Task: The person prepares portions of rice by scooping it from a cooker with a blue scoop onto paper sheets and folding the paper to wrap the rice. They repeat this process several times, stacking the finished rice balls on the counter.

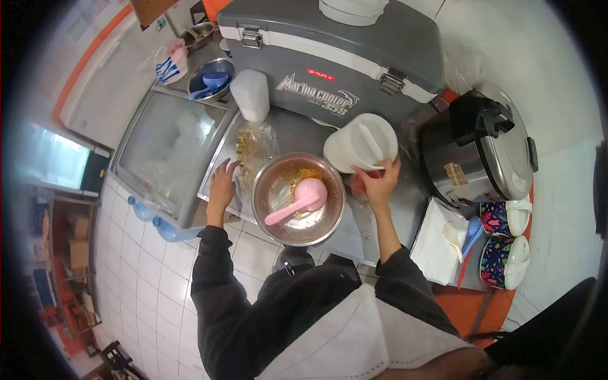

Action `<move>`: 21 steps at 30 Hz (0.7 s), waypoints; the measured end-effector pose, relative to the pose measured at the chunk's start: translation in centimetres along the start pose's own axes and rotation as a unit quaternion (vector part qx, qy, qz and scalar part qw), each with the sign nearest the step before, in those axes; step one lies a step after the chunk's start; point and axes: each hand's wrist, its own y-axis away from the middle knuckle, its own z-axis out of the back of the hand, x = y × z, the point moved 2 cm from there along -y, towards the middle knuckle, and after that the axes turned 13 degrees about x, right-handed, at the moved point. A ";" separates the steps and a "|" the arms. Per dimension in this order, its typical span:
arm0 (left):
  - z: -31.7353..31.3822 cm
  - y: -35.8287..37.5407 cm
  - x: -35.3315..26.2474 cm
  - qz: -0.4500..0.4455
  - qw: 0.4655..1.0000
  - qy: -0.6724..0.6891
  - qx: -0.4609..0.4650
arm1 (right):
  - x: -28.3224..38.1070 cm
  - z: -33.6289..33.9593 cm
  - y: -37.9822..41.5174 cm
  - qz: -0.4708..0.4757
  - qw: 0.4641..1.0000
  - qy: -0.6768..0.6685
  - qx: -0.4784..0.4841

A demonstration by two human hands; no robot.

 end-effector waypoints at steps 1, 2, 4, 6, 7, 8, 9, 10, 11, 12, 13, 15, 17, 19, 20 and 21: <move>0.6 -0.9 0.1 -0.005 0.999 0.030 0.027 | 0.1 1.0 0.6 0.000 1.000 0.005 -0.004; 0.9 -1.8 0.0 -0.006 0.999 0.036 0.026 | 0.2 2.4 1.2 0.019 1.000 0.009 -0.022; 3.8 -3.2 -1.7 -0.053 0.974 0.215 -0.044 | 0.4 5.5 1.7 0.106 0.992 0.059 -0.031; 2.4 -6.5 -0.2 -0.103 0.965 0.218 -0.105 | 2.9 8.8 1.5 0.082 0.995 -0.003 -0.047; 2.2 -8.6 -0.1 -0.109 0.955 0.247 -0.127 | 3.9 10.6 1.4 0.072 0.996 -0.026 -0.047; 1.9 -10.5 -0.3 -0.115 0.943 0.274 -0.151 | 4.7 12.0 1.1 0.085 0.993 -0.032 -0.074; 1.2 -12.2 -0.6 -0.050 0.943 0.293 -0.150 | 5.4 13.7 0.9 0.095 0.991 -0.002 -0.091; 0.8 -13.8 -1.0 0.012 0.939 0.310 -0.151 | 6.6 15.3 0.5 0.128 0.985 0.065 -0.100; 0.7 -15.3 -1.7 0.013 0.938 0.309 -0.155 | 5.2 16.8 0.6 0.107 0.988 0.016 -0.113; 1.0 -16.5 -2.5 -0.004 0.940 0.252 -0.230 | 6.4 17.3 -0.3 0.145 0.976 -0.105 -0.127; 1.2 -17.6 -3.0 -0.022 0.933 0.194 -0.301 | 7.1 18.2 -0.7 0.151 0.977 -0.051 -0.142; 1.1 -19.2 -2.7 -0.050 0.914 0.274 -0.294 | 8.2 19.7 -1.3 0.160 0.975 0.008 -0.154; 0.1 -19.7 -2.4 -0.073 0.889 0.349 -0.289 | 8.7 20.4 -2.2 0.123 0.965 -0.014 -0.230; -0.4 -19.9 -1.9 -0.069 0.879 0.406 -0.240 | 9.4 20.4 -2.5 0.131 0.966 -0.024 -0.222; -0.6 -19.9 -1.4 -0.064 0.878 0.403 -0.249 | 9.7 20.1 -2.6 0.132 0.967 -0.032 -0.217; -0.7 -19.5 -1.5 -0.040 0.896 0.376 -0.234 | 10.0 19.4 -2.7 0.141 0.964 -0.074 -0.214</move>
